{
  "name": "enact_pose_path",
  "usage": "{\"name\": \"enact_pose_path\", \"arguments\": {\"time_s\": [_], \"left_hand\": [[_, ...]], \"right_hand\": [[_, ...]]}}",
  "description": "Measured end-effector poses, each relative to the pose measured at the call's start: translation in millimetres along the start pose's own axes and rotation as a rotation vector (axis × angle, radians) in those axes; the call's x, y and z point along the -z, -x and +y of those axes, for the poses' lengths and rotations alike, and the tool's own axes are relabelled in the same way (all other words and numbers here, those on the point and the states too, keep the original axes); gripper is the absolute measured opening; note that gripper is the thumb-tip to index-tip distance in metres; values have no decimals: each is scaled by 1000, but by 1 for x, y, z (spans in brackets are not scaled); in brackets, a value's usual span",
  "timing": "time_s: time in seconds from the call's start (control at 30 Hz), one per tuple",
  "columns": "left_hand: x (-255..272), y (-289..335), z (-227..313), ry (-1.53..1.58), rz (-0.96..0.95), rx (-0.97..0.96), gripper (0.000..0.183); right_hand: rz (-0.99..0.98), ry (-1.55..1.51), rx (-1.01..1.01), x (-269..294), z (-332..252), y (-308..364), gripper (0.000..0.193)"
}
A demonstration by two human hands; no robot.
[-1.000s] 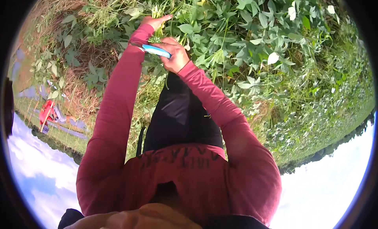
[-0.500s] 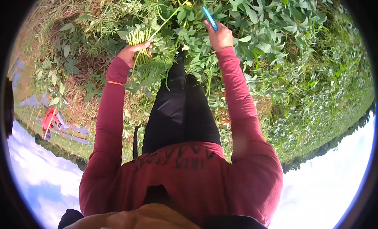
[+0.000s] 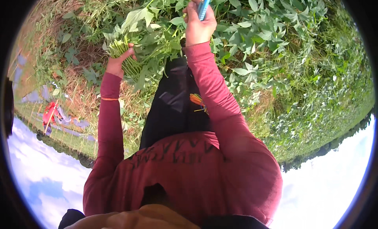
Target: The person harvests green vines in a field using shears, gathering the cut stems into a bundle by hand.
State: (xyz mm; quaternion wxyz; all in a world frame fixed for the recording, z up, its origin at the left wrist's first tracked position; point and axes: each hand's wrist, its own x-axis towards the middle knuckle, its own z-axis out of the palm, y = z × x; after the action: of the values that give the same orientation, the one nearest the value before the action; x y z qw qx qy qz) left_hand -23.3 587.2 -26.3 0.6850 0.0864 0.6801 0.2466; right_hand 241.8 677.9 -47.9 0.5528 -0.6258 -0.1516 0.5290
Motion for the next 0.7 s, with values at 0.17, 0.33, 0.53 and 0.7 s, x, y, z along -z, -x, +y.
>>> {"name": "enact_pose_path", "arguments": {"time_s": [0.17,0.33,0.53,0.7], "left_hand": [[3,75,22,229,144,-160,32],[16,141,31,111,335,-343,37],[103,223,40,-268,563,-308,37],[138,218,-41,-565,223,206,28]], "right_hand": [[-529,473,420,2,-16,85,33],[-1035,595,509,-41,7,176,46],[-583,174,289,-68,23,78,23],[-699,713,209,-45,111,-69,24]]}}
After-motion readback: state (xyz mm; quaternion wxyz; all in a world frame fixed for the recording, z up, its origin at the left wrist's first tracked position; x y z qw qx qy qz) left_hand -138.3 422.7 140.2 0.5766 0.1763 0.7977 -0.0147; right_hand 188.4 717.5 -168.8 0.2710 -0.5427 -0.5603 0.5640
